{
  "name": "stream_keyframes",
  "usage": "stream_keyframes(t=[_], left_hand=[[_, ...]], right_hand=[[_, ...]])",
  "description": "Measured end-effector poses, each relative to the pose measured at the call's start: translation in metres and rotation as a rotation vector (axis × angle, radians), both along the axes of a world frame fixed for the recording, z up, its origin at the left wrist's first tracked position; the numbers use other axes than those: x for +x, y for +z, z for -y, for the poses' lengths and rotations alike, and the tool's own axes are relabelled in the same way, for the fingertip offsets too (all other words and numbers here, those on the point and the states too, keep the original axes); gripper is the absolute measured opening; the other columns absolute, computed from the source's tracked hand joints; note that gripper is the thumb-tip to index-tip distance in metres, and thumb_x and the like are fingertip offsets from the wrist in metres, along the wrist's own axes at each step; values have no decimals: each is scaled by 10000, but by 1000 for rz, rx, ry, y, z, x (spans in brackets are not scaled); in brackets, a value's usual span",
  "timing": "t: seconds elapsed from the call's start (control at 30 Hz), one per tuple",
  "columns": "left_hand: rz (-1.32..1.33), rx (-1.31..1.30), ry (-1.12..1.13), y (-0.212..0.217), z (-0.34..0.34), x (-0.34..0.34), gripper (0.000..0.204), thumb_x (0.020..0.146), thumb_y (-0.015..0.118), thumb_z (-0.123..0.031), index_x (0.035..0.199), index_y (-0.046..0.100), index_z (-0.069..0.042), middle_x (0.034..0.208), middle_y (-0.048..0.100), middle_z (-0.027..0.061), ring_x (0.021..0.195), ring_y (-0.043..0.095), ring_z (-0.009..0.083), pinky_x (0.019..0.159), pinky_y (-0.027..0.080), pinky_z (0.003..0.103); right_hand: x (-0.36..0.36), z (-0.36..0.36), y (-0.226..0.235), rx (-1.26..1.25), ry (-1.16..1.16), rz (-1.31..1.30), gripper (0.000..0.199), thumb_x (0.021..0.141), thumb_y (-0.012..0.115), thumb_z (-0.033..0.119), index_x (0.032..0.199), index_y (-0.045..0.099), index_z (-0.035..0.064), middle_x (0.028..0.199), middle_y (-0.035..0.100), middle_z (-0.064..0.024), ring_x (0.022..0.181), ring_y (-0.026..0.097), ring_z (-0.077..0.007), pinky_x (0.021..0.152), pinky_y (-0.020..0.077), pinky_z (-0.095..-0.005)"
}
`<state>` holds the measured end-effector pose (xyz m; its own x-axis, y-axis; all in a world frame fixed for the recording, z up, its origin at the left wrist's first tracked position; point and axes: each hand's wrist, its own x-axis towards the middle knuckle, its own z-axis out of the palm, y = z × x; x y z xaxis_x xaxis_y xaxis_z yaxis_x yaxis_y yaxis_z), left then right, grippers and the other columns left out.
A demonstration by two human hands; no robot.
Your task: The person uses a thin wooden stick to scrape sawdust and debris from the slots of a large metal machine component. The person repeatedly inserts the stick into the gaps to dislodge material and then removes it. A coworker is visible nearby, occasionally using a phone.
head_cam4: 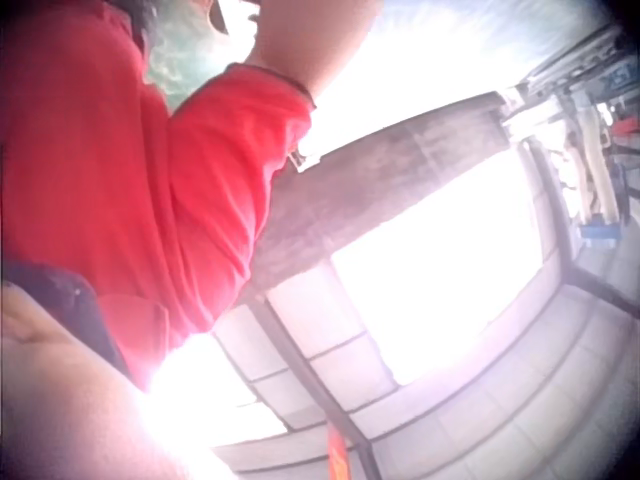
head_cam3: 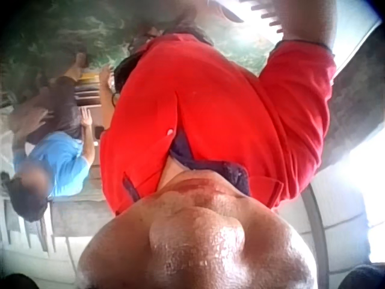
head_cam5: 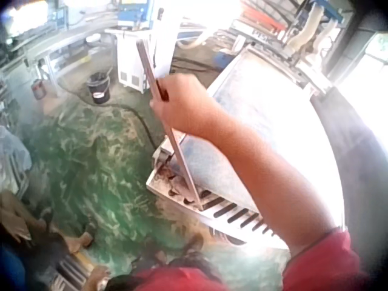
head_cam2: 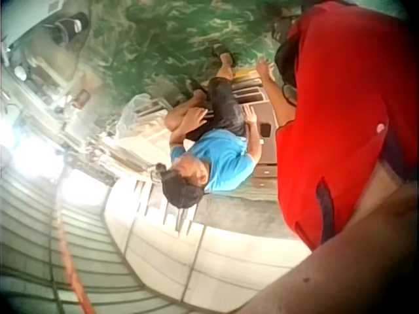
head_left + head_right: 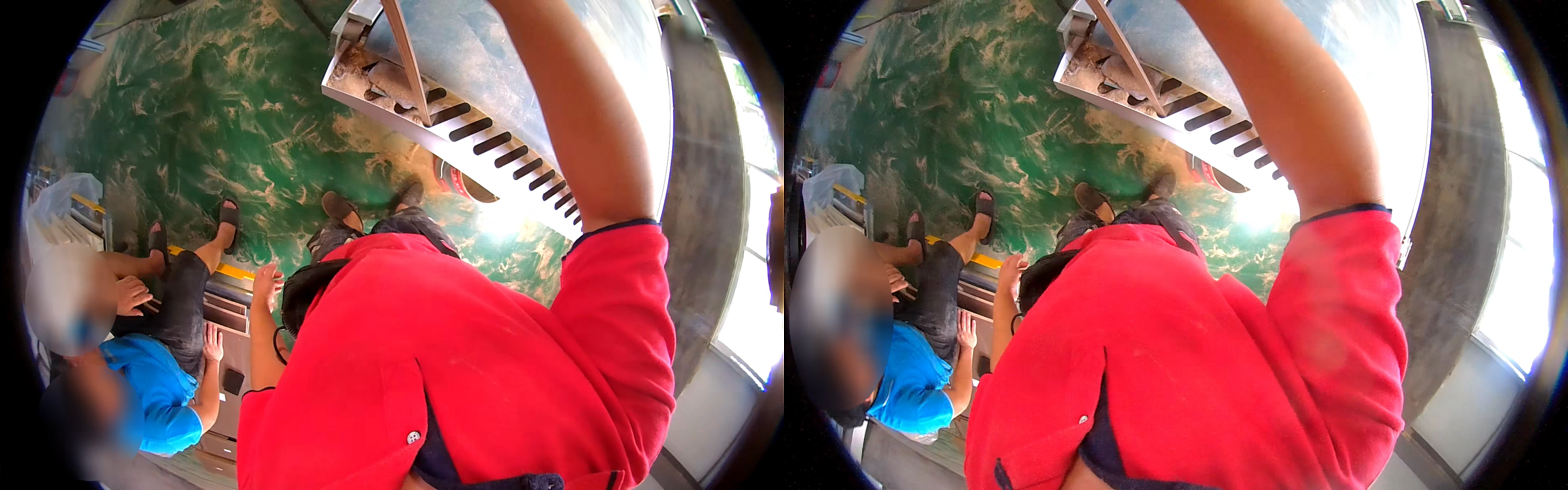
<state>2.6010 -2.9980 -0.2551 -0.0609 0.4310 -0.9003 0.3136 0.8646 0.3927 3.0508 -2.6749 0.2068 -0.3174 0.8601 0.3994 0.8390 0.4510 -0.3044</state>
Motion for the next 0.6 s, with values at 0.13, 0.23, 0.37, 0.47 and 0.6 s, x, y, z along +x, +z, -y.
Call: stream_keyframes(t=[0.13,0.23,0.37,0.47,0.6], left_hand=[[-9,10,15,8,1,4,391,897,525,-396,1142,549,-93,922,623,64,732,600,179,659,474,350],[19,23,-4,0,-1,4,392,895,532,-402,1134,549,-92,917,624,65,723,599,179,659,474,350],[24,78,59,-11,20,3,387,895,534,-416,1117,554,-99,896,619,57,699,577,166,655,470,342],[51,75,33,-18,18,1,382,892,539,-414,1112,557,-103,889,616,49,692,557,158,654,466,341],[66,69,54,-14,18,0,376,884,551,-407,1106,558,-104,889,615,42,698,538,151,652,462,342]], right_hand=[[-3,0,10,93,-3,37,189,754,576,157,746,605,-30,744,618,-250,736,616,-415,667,488,-464],[2,23,15,90,-259,43,176,743,575,148,733,608,-24,742,622,-249,734,622,-407,667,489,-466],[22,30,24,180,-413,105,173,742,587,139,742,604,-33,708,628,-230,680,633,-375,636,493,-445],[33,62,42,265,-417,16,164,745,600,119,754,606,-44,664,623,-207,618,636,-326,595,494,-411],[22,102,77,304,-441,-79,169,795,581,109,796,614,-57,621,611,-117,501,582,-175,452,455,-289]])
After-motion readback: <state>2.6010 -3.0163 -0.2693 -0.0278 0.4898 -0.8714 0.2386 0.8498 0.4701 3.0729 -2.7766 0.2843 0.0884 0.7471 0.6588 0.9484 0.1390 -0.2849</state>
